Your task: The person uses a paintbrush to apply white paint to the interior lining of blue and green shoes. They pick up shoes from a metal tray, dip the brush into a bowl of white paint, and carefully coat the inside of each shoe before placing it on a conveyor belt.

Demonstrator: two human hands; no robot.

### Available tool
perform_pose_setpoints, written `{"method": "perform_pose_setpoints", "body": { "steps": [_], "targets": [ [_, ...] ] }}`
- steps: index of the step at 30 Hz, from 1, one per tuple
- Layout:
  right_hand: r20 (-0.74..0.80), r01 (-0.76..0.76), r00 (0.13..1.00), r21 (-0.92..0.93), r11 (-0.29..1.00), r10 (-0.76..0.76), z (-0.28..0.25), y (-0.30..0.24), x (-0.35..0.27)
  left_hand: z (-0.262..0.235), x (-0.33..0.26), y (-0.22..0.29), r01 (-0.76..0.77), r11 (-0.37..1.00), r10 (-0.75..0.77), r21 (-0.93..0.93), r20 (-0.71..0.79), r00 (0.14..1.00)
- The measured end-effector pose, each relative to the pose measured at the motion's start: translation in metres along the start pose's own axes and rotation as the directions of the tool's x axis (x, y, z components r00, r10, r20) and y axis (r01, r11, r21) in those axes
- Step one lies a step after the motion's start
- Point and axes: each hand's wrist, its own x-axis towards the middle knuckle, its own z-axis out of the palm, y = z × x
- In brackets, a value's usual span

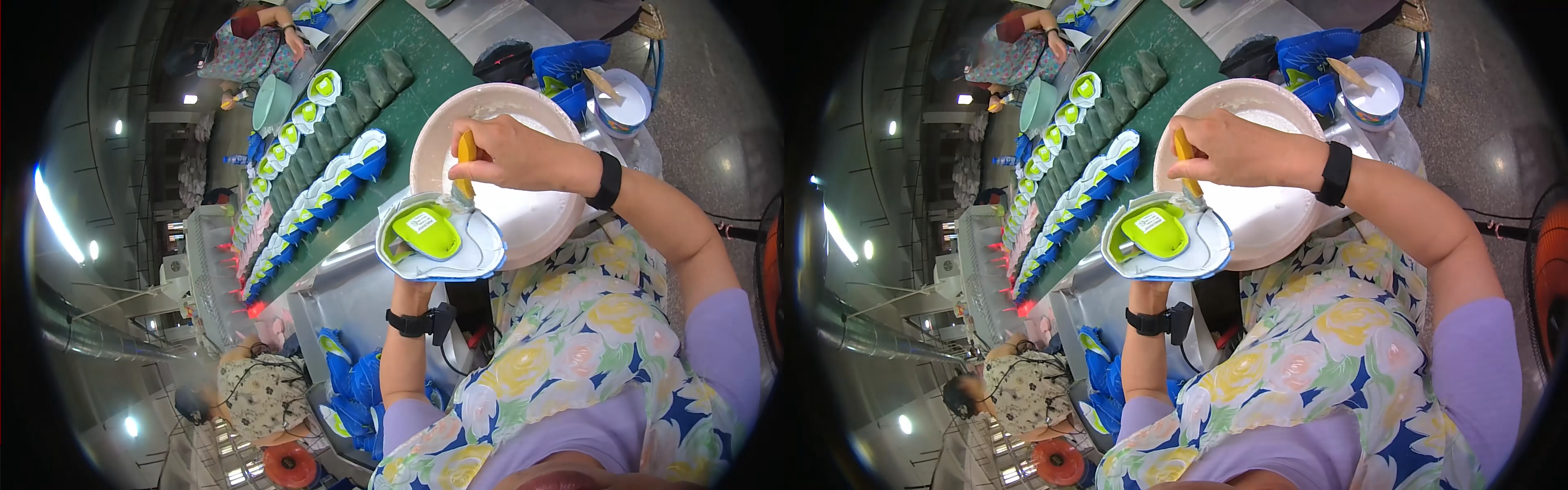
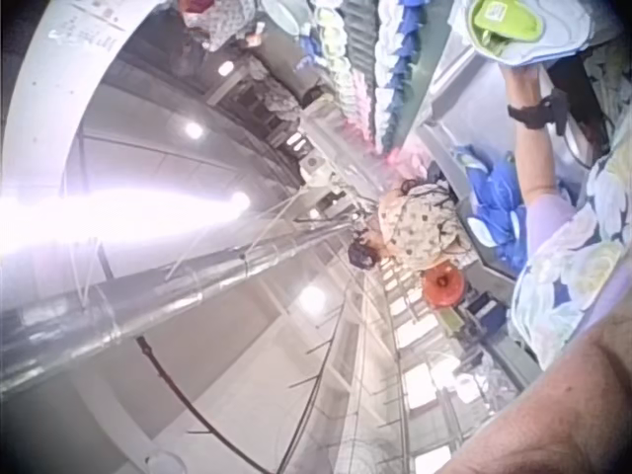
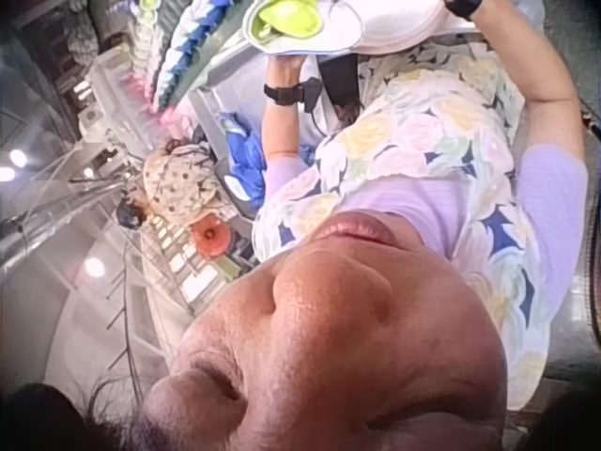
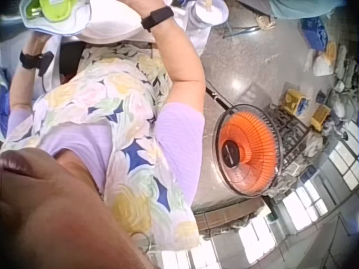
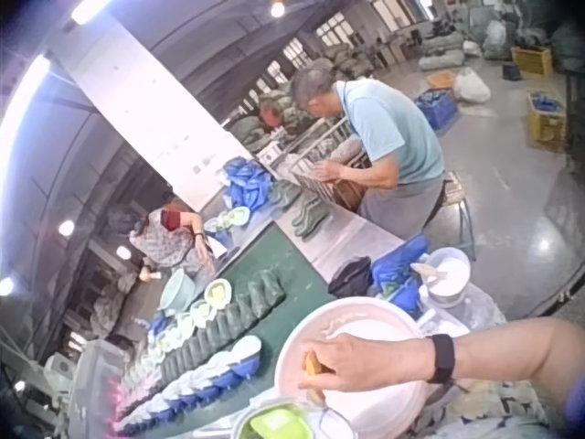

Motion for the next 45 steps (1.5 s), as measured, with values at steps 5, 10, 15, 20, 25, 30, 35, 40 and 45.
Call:
{"method": "perform_pose_setpoints", "body": {
  "steps": [5,10,15,20,25,30,35,40,45],
  "targets": [
    [0.015,-0.094,0.995,-0.072,0.993,0.095,-0.022,-0.003,-0.009,-0.006,0.009,0.019,-0.173,0.952,0.160,0.251,0.070,0.985],
    [-0.214,0.339,0.916,-0.041,0.940,-0.339,0.000,-0.002,-0.004,0.018,0.009,0.016,-0.173,0.892,0.213,0.418,-0.050,0.976],
    [0.055,0.435,0.899,-0.228,0.871,-0.434,0.000,0.001,-0.017,0.016,0.009,0.024,-0.293,0.886,0.285,0.359,0.076,0.955],
    [-0.173,0.321,0.924,-0.139,0.937,-0.342,-0.007,0.002,-0.009,0.006,0.014,0.033,-0.258,0.870,0.223,0.420,0.130,0.966],
    [-0.257,0.127,0.957,-0.034,0.991,-0.132,0.002,0.001,0.016,0.006,0.022,0.036,-0.365,0.791,0.367,0.492,0.097,0.925],
    [-0.239,-0.202,0.947,0.084,0.976,0.217,-0.016,0.017,0.004,-0.012,0.041,0.052,-0.453,0.610,0.540,0.650,0.077,0.838],
    [-0.228,-0.313,0.914,0.126,0.941,0.335,-0.022,0.027,-0.039,-0.088,0.119,0.088,-0.288,0.781,0.469,0.554,-0.216,0.856],
    [-0.183,-0.427,0.872,0.165,0.889,0.453,-0.006,0.043,-0.061,-0.092,0.219,0.092,-0.271,0.797,0.391,0.539,-0.118,0.913],
    [-0.140,-0.436,0.877,0.168,0.884,0.459,0.005,0.054,-0.080,-0.122,0.260,0.088,0.049,0.643,0.353,0.764,-0.353,0.867]
  ]
}}
